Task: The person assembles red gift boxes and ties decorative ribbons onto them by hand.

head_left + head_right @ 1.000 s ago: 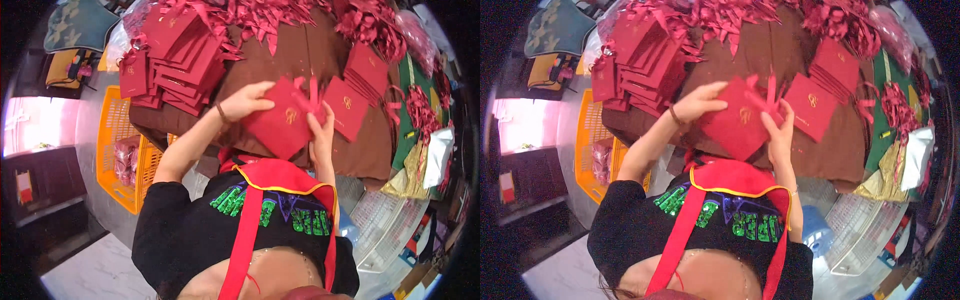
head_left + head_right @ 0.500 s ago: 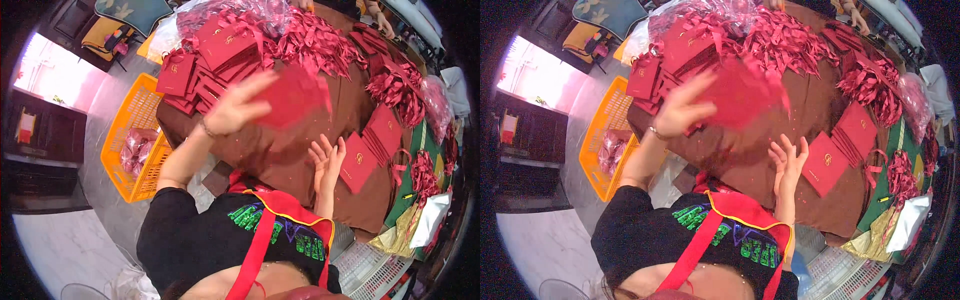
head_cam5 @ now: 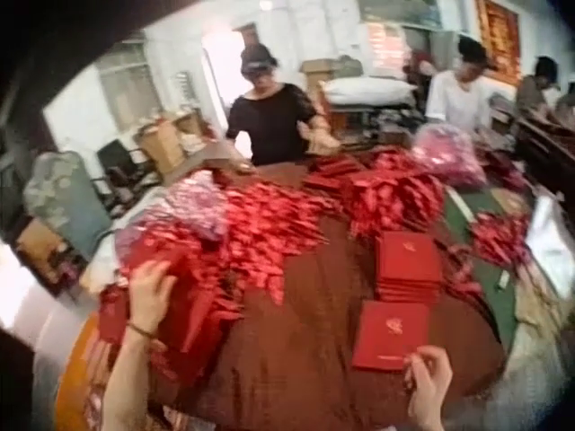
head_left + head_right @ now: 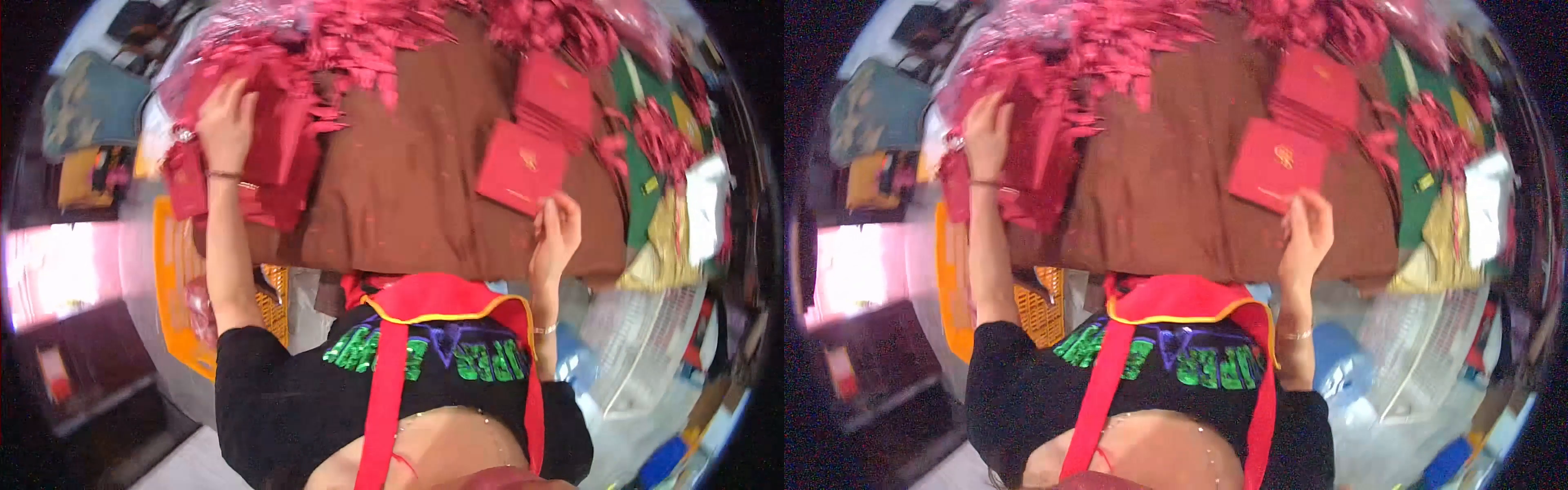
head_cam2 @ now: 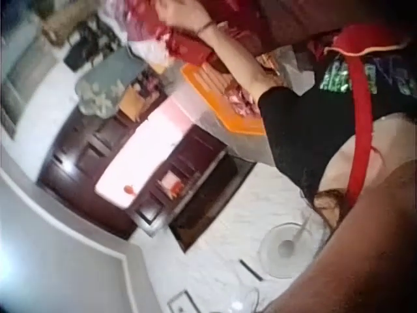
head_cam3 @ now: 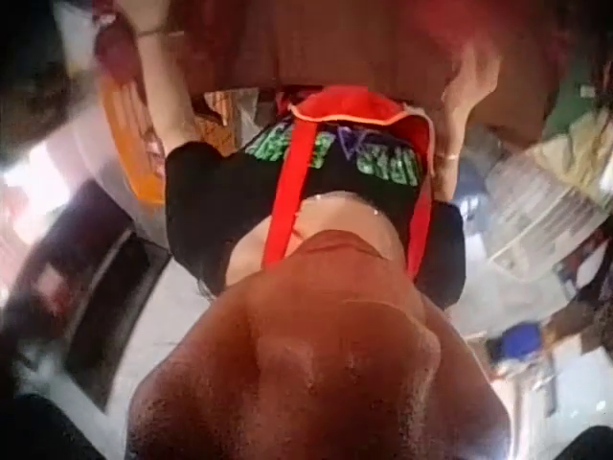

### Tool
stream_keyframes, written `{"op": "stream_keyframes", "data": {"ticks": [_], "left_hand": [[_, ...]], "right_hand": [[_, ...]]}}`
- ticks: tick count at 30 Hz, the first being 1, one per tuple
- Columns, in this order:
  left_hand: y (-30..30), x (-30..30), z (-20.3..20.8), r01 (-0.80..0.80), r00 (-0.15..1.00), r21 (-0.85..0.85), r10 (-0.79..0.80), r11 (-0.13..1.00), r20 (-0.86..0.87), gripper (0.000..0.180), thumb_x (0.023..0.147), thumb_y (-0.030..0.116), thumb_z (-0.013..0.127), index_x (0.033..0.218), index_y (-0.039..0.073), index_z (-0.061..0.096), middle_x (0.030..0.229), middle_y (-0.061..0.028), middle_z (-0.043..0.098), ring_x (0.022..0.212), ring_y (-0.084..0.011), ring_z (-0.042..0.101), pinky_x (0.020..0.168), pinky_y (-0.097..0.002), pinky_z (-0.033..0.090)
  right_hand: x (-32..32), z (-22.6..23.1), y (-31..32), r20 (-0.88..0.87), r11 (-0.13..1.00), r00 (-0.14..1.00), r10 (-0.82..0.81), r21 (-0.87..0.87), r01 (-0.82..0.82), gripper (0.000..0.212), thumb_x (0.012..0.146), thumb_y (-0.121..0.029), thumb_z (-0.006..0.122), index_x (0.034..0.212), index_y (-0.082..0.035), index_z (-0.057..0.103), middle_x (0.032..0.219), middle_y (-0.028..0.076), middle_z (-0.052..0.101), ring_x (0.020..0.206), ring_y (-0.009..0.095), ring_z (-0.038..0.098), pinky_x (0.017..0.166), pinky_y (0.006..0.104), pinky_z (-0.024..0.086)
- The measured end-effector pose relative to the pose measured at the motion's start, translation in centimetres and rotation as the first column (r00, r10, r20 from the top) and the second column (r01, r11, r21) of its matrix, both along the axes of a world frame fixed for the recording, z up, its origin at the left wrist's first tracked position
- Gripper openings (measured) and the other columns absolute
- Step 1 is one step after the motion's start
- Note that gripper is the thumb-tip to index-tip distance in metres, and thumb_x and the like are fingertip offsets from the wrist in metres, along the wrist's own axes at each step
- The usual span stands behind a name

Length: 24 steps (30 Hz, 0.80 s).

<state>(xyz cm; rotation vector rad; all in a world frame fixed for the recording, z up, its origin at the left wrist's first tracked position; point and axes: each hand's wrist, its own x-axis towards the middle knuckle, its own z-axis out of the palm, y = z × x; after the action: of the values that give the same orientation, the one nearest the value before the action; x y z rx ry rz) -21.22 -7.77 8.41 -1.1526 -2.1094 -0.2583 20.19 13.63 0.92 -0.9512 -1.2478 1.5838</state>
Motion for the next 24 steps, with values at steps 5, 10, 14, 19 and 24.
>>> {"op": "stream_keyframes", "data": {"ticks": [5,10,14,19,24], "left_hand": [[8.9,11.0,0.4,0.220,0.692,0.419,-0.444,0.881,0.569,0.023,0.083,0.017,0.059,0.101,0.004,0.063,0.095,-0.0139,0.062,0.088,-0.0288,0.059,0.080,-0.0372,0.045],[15.9,20.0,-8.1,0.480,0.539,0.030,-0.322,0.877,0.778,0.030,0.082,0.030,0.055,0.095,0.003,0.059,0.094,-0.0169,0.058,0.089,-0.0345,0.057,0.076,-0.0420,0.047],[16.6,22.7,-10.0,0.442,0.485,0.106,-0.337,0.891,0.807,0.034,0.079,0.028,0.060,0.099,0.002,0.053,0.091,-0.0199,0.052,0.086,-0.0362,0.056,0.072,-0.0440,0.047],[13.4,22.4,-10.4,0.518,0.467,0.012,-0.295,0.855,0.834,0.034,0.083,0.028,0.055,0.107,0.004,0.054,0.097,-0.0175,0.054,0.088,-0.0348,0.056,0.074,-0.0409,0.048],[14.1,15.8,-9.0,0.537,0.710,-0.142,-0.355,0.831,0.608,0.031,0.071,0.006,0.052,0.102,0.010,0.058,0.092,-0.0105,0.058,0.083,-0.0307,0.058,0.072,-0.0392,0.048]], "right_hand": [[2.3,-3.0,5.1,0.224,0.956,0.953,-0.204,0.257,0.144,0.027,0.087,-0.011,0.057,0.112,-0.002,0.053,0.097,0.005,0.059,0.086,0.010,0.055,0.075,0.0216,0.044],[1.8,-3.3,5.1,0.495,0.978,0.868,-0.040,0.197,-0.068,0.045,0.083,-0.014,0.061,0.123,0.000,0.047,0.113,0.009,0.055,0.101,0.015,0.050,0.088,0.0270,0.040],[0.5,-2.8,3.7,0.639,0.915,0.769,-0.024,0.324,-0.240,0.046,0.082,-0.018,0.063,0.121,-0.001,0.049,0.112,0.011,0.054,0.101,0.019,0.050,0.088,0.0279,0.040],[-0.2,-1.3,2.7,0.750,0.731,0.601,-0.274,0.569,-0.376,0.040,0.079,-0.017,0.065,0.115,-0.004,0.054,0.106,0.014,0.054,0.101,0.028,0.051,0.087,0.0349,0.042],[-1.4,-0.9,3.3,0.715,0.805,0.692,-0.103,0.468,-0.364,0.036,0.074,-0.009,0.069,0.108,-0.003,0.057,0.095,0.006,0.055,0.086,0.018,0.052,0.079,0.0267,0.043]]}}
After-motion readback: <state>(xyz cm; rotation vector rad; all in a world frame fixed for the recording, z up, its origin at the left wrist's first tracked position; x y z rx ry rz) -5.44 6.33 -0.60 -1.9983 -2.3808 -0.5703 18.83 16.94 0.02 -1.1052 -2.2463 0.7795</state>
